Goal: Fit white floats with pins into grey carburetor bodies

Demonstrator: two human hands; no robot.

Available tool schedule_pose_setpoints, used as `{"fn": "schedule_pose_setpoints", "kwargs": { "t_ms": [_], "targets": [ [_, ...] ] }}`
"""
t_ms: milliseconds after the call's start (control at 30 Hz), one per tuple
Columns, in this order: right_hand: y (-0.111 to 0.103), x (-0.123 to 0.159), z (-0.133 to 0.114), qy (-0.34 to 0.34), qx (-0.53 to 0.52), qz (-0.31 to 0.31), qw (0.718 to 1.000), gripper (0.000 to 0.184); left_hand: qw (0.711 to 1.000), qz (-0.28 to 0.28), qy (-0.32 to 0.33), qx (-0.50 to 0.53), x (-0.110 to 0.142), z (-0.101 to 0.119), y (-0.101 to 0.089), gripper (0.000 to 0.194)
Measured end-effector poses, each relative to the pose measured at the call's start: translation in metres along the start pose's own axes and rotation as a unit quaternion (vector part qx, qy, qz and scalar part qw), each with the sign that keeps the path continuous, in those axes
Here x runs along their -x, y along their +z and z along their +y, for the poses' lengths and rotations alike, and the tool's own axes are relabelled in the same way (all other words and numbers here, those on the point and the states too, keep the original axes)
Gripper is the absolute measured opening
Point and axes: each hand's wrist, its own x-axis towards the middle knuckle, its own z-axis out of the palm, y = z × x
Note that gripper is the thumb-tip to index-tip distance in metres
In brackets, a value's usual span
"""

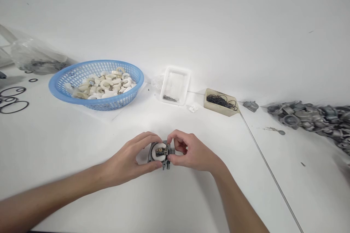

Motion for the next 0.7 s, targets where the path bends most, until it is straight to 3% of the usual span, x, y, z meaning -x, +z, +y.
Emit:
{"fn": "schedule_pose_setpoints", "kwargs": {
  "t_ms": [700],
  "targets": [
    [0.0009, 0.0005, 0.0015, -0.014, 0.015, 0.004, 1.000, 0.023, 1.000, 0.002, 0.015, -0.005, 0.0008, -0.0017, 0.0005, 0.029]
  ]
}}
